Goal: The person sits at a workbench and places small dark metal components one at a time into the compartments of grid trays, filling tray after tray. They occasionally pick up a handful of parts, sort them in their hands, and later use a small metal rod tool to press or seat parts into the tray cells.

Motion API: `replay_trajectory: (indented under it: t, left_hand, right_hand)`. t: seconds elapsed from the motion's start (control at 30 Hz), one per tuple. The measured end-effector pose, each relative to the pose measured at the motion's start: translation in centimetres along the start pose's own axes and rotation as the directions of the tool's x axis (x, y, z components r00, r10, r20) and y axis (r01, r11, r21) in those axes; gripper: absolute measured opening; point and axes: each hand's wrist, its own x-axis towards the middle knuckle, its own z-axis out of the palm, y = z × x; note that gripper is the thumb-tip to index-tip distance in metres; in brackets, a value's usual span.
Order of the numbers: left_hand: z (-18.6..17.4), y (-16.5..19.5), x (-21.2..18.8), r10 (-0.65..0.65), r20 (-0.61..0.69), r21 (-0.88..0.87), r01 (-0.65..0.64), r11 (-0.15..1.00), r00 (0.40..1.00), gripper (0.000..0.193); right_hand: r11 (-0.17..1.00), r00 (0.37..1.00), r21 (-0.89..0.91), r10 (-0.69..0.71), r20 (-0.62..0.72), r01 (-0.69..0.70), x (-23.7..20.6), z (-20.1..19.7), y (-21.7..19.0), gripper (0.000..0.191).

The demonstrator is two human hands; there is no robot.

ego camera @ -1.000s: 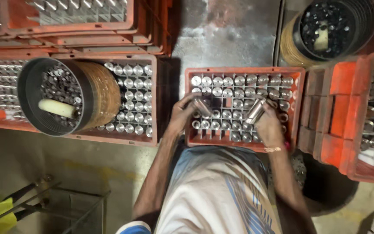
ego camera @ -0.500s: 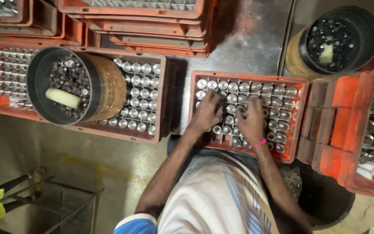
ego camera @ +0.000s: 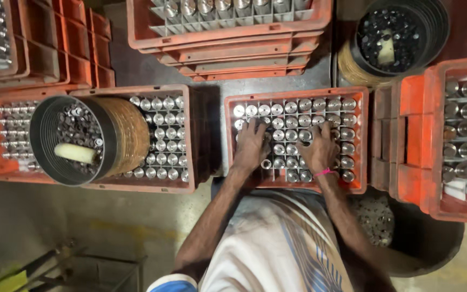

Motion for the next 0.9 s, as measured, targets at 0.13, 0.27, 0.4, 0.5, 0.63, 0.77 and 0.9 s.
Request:
replay_trajectory:
  t: [0.13,0.27,0.4,0.5,0.63,0.77,0.9]
  left_hand:
    - [1.6,0.1,0.3,0.122,0.074,-0.051,-0.118,0.992,0.990,0.046]
    - [3.8,1.4,2.4,0.308,0.074,0.075,-0.313,0.947,0.949,0.049]
    - [4.7,1.5,3.7,0.361,0.139,0.063,-0.372,0.926,0.922,0.042]
    - [5.0,1.2,3.8,0.321,0.217,0.054,-0.340,0.939,0.922,0.041]
    - [5.2,0.5,4.3,0.221,0.212,-0.122,-0.199,0.972,0.952,0.027]
    - [3.0,-1.7,4.7,0.295,0.189,-0.180,-0.262,0.948,0.937,0.035]
    - [0.5,-4.0,2.3,0.188,-0.119,-0.562,-0.222,0.797,0.975,0.043]
  right_hand:
    - [0.912,0.997,0.409,0.011,-0.079,0.022,-1.2,-3.1,1.7,0.023]
    - [0.883,0.971,0.417,0.240,-0.007,-0.215,-0.9,-3.9,1.9,0.017]
    - [0.980,0.986,0.127,-0.143,-0.087,0.154,-0.2,-1.9,0.9,0.040]
    - [0.972,0.980,-0.161,-0.184,-0.070,0.171,0.0,-0.5,0.2,0.051]
    - [0.984,0.986,-0.075,-0.163,-0.046,0.159,0.4,-0.2,-0.1,0.043]
    - [0.969,0.981,0.186,-0.140,-0.137,0.165,-0.8,-3.4,2.2,0.037]
    - [0.508,0.928,0.804,0.347,0.139,-0.310,-3.5,-5.6,4.7,0.038]
